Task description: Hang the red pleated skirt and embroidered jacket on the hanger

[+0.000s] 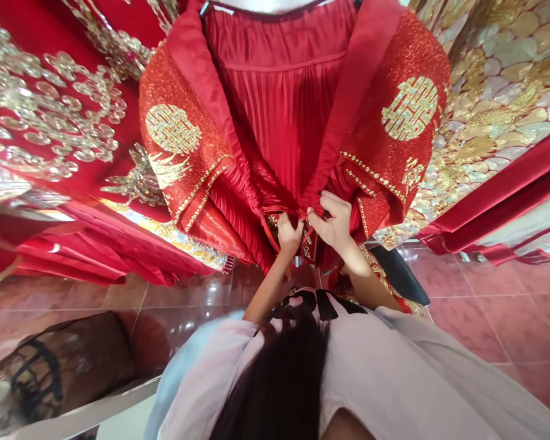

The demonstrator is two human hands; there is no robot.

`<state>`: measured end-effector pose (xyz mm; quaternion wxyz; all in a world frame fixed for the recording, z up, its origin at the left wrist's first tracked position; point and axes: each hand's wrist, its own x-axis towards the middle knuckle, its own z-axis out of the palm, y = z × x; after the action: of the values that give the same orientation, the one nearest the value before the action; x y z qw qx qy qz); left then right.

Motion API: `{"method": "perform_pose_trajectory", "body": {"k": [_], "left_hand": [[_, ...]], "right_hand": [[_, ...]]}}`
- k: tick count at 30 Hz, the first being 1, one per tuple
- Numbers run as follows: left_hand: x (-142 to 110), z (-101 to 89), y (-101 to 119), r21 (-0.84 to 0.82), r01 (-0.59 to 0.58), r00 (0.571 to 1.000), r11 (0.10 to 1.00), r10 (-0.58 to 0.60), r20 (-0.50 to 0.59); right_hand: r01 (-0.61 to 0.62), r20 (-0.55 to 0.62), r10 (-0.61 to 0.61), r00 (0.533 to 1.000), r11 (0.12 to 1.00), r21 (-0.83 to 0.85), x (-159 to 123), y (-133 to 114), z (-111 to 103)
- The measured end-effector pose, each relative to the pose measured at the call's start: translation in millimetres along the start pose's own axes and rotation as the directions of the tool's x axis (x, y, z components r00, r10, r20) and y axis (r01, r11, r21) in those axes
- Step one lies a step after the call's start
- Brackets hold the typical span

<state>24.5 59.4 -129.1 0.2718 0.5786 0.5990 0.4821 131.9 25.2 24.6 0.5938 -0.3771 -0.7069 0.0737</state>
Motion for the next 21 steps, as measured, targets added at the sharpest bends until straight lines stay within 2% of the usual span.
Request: {"method": "perform_pose_trajectory", "body": {"k": [3, 6, 8, 10, 13, 14, 16, 18, 19, 21], "left_hand": [[12.2, 15.7, -3.9, -0.079, 0.030, 1.000, 0.996, -0.029, 0.012], [4.2, 20.7, -11.4, -0.198, 0.064, 0.996, 0.978, -0.048, 0.080], [-7.8, 16.0, -17.2, -0.282, 0.095, 0.989, 0.955, -0.059, 0.132], [-21.2, 4.6, -22.4, -0.354, 0.131, 0.982, 0.926, -0.072, 0.174], [-41.9, -17.6, -28.5, -0.418, 0.192, 0.972, 0.888, -0.114, 0.204], [-49.1, -24.2, -29.9, -0.429, 0.211, 0.970, 0.879, -0.133, 0.205], [-63.3, -33.1, -31.8, -0.440, 0.241, 0.966, 0.865, -0.169, 0.197], [-75.7, -36.0, -32.5, -0.441, 0.263, 0.962, 0.858, -0.200, 0.184], [-80.6, -35.6, -32.4, -0.440, 0.269, 0.961, 0.857, -0.211, 0.177], [-87.0, -33.0, -32.0, -0.432, 0.273, 0.961, 0.860, -0.220, 0.169]], "right_hand": [[-0.008, -0.017, 0.008, 1.000, 0.999, -0.041, -3.1, 1.0, -3.7], [-0.124, -0.023, 0.122, 0.992, 0.984, -0.129, -8.7, 2.3, -9.9], [-0.231, -0.054, 0.224, 0.973, 0.948, -0.220, -16.0, 2.1, -14.5], [-0.290, -0.130, 0.262, 0.956, 0.903, -0.316, -27.9, 0.1, -17.8], [-0.217, -0.222, 0.136, 0.966, 0.890, -0.401, -55.3, -6.4, -15.6], [-0.161, -0.200, 0.084, 0.976, 0.899, -0.408, -66.6, -8.7, -12.3], [-0.065, -0.050, 0.050, 0.997, 0.922, -0.382, -90.2, -12.1, -2.1], [-0.080, 0.116, 0.127, 0.985, 0.934, -0.349, -111.6, -13.2, 10.0], [-0.128, 0.145, 0.188, 0.971, 0.929, -0.348, -120.1, -12.9, 15.4], [-0.207, 0.059, 0.245, 0.968, 0.908, -0.365, -130.2, -12.2, 22.2]]}}
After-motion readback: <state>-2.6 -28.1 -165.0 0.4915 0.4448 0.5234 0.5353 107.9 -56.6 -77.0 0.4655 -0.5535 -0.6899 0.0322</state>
